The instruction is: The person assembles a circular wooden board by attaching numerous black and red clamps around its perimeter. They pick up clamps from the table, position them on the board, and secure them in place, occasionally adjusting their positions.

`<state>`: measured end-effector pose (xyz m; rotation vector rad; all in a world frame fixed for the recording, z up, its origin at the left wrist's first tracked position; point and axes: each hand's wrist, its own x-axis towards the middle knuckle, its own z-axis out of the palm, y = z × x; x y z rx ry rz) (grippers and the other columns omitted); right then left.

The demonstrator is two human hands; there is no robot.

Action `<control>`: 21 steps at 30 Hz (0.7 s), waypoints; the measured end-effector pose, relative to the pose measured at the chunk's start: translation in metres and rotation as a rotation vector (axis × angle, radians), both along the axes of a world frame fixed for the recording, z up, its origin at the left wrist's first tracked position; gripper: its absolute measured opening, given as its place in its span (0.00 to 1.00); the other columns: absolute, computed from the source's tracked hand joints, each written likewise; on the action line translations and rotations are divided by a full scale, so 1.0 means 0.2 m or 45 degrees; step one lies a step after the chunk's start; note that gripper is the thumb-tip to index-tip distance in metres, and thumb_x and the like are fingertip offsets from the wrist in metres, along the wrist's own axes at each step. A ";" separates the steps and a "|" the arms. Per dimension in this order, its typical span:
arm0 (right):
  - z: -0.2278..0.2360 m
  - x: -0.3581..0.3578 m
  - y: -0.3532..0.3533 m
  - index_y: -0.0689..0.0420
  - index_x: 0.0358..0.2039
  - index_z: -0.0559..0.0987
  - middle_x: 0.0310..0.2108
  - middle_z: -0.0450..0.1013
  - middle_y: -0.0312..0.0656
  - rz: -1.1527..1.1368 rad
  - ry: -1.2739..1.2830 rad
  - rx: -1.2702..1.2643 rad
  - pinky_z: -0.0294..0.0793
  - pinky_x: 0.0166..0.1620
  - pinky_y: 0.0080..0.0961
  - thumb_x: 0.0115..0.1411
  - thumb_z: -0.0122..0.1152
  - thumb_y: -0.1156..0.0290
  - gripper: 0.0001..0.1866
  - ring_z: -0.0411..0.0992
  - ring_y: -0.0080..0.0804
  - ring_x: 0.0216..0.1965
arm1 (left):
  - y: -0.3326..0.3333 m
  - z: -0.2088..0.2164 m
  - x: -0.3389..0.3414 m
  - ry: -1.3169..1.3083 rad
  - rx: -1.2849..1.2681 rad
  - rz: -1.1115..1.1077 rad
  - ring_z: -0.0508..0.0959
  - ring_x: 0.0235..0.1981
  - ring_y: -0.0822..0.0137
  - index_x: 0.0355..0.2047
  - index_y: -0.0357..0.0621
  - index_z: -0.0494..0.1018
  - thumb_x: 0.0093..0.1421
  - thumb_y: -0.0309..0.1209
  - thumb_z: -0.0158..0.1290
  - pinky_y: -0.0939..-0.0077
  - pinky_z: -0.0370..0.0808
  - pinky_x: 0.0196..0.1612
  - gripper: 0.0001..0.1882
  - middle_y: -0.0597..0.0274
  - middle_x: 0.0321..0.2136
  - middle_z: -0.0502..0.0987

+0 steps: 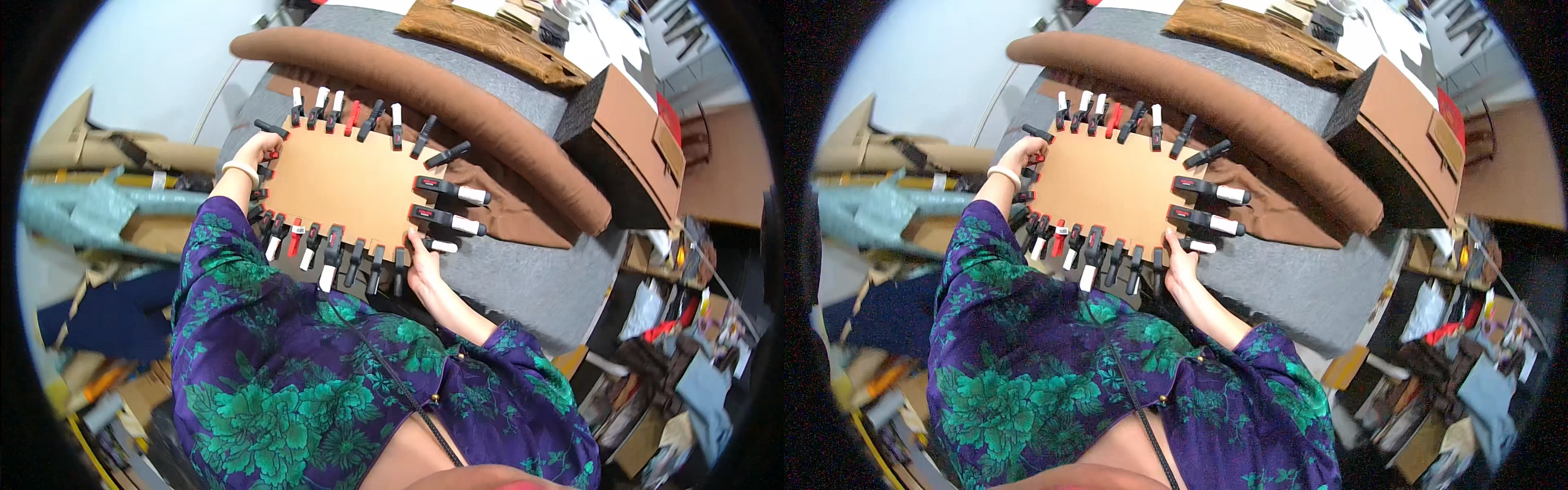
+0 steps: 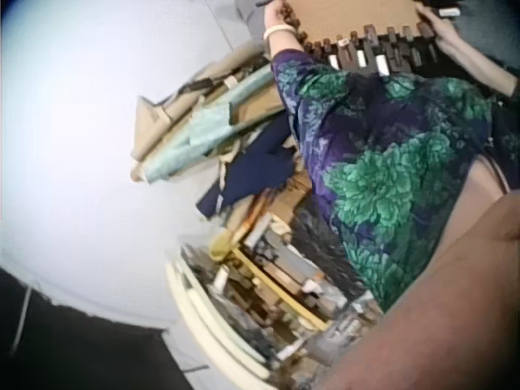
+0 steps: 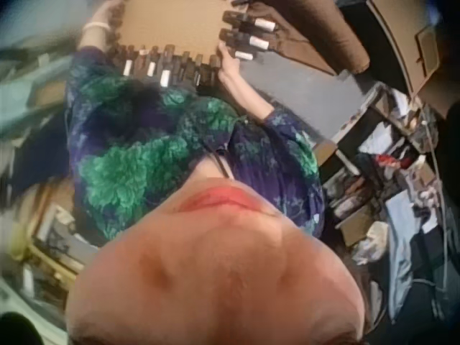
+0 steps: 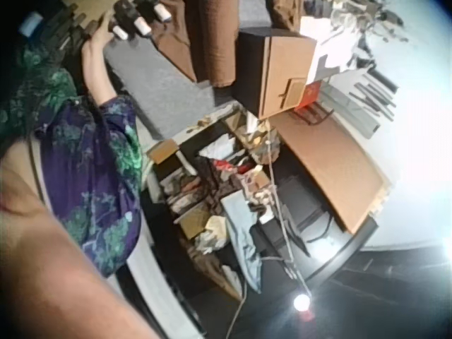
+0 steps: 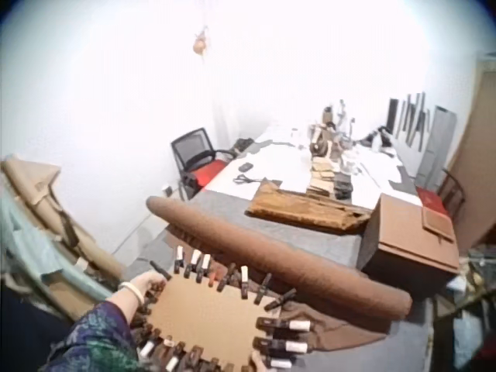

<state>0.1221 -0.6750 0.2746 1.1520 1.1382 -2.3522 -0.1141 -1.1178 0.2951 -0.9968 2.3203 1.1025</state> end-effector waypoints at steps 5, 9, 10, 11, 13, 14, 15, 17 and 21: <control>0.08 0.09 0.08 0.59 0.54 0.71 0.50 0.74 0.39 0.004 -0.108 -0.214 0.70 0.58 0.34 0.60 0.68 0.71 0.23 0.71 0.30 0.54 | 0.14 0.00 0.06 -0.138 0.018 -0.079 0.66 0.15 0.69 0.16 0.41 0.71 0.44 0.26 0.52 0.69 0.57 0.19 0.04 0.65 0.14 0.69; 0.13 0.13 0.30 0.50 0.47 0.75 0.43 0.76 0.33 0.211 -0.113 -0.153 0.75 0.41 0.28 0.62 0.67 0.64 0.15 0.74 0.26 0.44 | 0.27 -0.08 0.33 0.023 -0.527 -0.224 0.81 0.29 0.56 0.36 0.32 0.78 0.51 0.40 0.58 0.65 0.77 0.35 0.21 0.49 0.27 0.81; 0.06 0.17 0.44 0.48 0.45 0.76 0.39 0.76 0.30 0.476 -0.147 -0.102 0.69 0.33 0.23 0.63 0.65 0.60 0.13 0.71 0.22 0.36 | 0.33 -0.03 0.43 0.103 -0.610 -0.332 0.77 0.54 0.49 0.52 0.38 0.75 0.52 0.50 0.60 0.61 0.73 0.57 0.34 0.42 0.50 0.78; 0.06 0.19 0.51 0.47 0.44 0.76 0.36 0.76 0.27 0.406 -0.210 -0.102 0.63 0.31 0.21 0.65 0.64 0.58 0.12 0.67 0.20 0.31 | 0.49 0.05 0.55 0.622 -0.873 -0.424 0.78 0.51 0.51 0.52 0.39 0.75 0.54 0.43 0.59 0.62 0.74 0.55 0.28 0.44 0.47 0.79; 0.08 0.21 0.60 0.52 0.48 0.76 0.44 0.76 0.34 0.321 -0.123 0.002 0.71 0.46 0.26 0.67 0.60 0.57 0.16 0.73 0.24 0.42 | 0.80 0.32 0.77 0.900 0.023 -0.510 0.80 0.44 0.65 0.45 0.39 0.78 0.61 0.25 0.54 0.73 0.76 0.49 0.12 0.58 0.40 0.82; 0.19 0.21 0.62 0.54 0.51 0.73 0.46 0.74 0.37 0.274 -0.186 0.030 0.71 0.49 0.26 0.64 0.64 0.59 0.19 0.72 0.26 0.47 | 0.91 0.45 0.98 0.650 0.463 -0.588 0.79 0.42 0.71 0.42 0.40 0.79 0.65 0.28 0.52 0.73 0.76 0.49 0.09 0.64 0.38 0.82; 0.15 0.24 0.69 0.58 0.54 0.72 0.48 0.74 0.39 0.286 -0.187 0.090 0.72 0.53 0.32 0.64 0.64 0.58 0.23 0.73 0.30 0.51 | 1.05 0.62 1.15 0.312 0.527 -0.646 0.79 0.41 0.73 0.39 0.41 0.80 0.67 0.33 0.52 0.73 0.76 0.47 0.10 0.66 0.36 0.82; 0.10 0.29 0.81 0.58 0.54 0.72 0.47 0.74 0.38 0.255 -0.231 0.209 0.72 0.53 0.32 0.64 0.64 0.60 0.23 0.73 0.29 0.48 | 1.23 0.65 1.60 0.045 0.902 -0.635 0.80 0.39 0.72 0.36 0.42 0.81 0.68 0.34 0.50 0.66 0.73 0.56 0.12 0.66 0.32 0.81; 0.14 0.37 0.85 0.58 0.52 0.73 0.44 0.74 0.38 0.209 -0.097 0.489 0.74 0.49 0.29 0.65 0.62 0.66 0.18 0.73 0.26 0.43 | 1.29 0.57 2.13 0.316 0.535 -0.760 0.81 0.36 0.66 0.29 0.43 0.80 0.70 0.35 0.48 0.44 0.52 0.71 0.16 0.66 0.25 0.79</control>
